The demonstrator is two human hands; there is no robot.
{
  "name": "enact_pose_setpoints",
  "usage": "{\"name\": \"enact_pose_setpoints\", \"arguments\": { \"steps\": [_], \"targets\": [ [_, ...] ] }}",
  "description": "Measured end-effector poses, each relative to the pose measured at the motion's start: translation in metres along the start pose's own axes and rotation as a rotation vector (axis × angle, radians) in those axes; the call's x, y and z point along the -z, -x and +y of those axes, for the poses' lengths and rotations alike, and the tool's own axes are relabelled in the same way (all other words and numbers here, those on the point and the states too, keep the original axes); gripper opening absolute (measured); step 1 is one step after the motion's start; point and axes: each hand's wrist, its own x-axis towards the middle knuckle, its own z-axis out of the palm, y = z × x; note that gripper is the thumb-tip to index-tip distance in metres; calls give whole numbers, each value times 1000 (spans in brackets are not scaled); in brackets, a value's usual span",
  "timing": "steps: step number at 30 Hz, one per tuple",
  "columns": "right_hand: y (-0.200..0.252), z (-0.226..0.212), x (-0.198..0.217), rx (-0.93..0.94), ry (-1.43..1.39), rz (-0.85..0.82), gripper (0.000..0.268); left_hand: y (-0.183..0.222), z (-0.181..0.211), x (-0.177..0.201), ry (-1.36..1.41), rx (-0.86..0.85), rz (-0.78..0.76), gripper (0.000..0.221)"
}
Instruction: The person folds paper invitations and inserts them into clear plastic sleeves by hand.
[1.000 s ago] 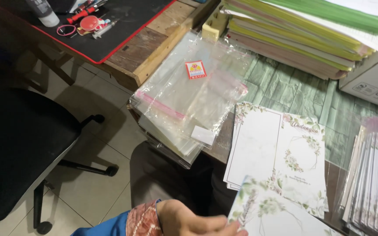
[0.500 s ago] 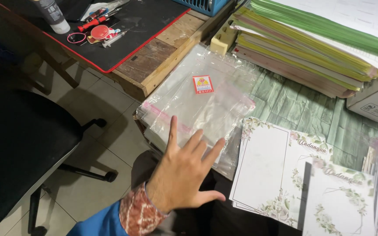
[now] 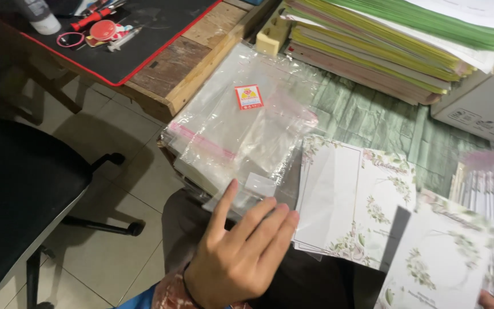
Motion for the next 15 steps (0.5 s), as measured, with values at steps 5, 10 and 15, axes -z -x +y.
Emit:
{"name": "enact_pose_setpoints", "arguments": {
  "steps": [5,10,15],
  "targets": [
    [19,15,-37,-19,84,173,45,9,49,-16,262,102,36,13],
    [33,90,49,-44,165,332,45,26,70,-39,235,-254,155,9],
    [39,67,22,-127,-6,345,48,70,97,-55,328,-375,24,14]
  ]
}}
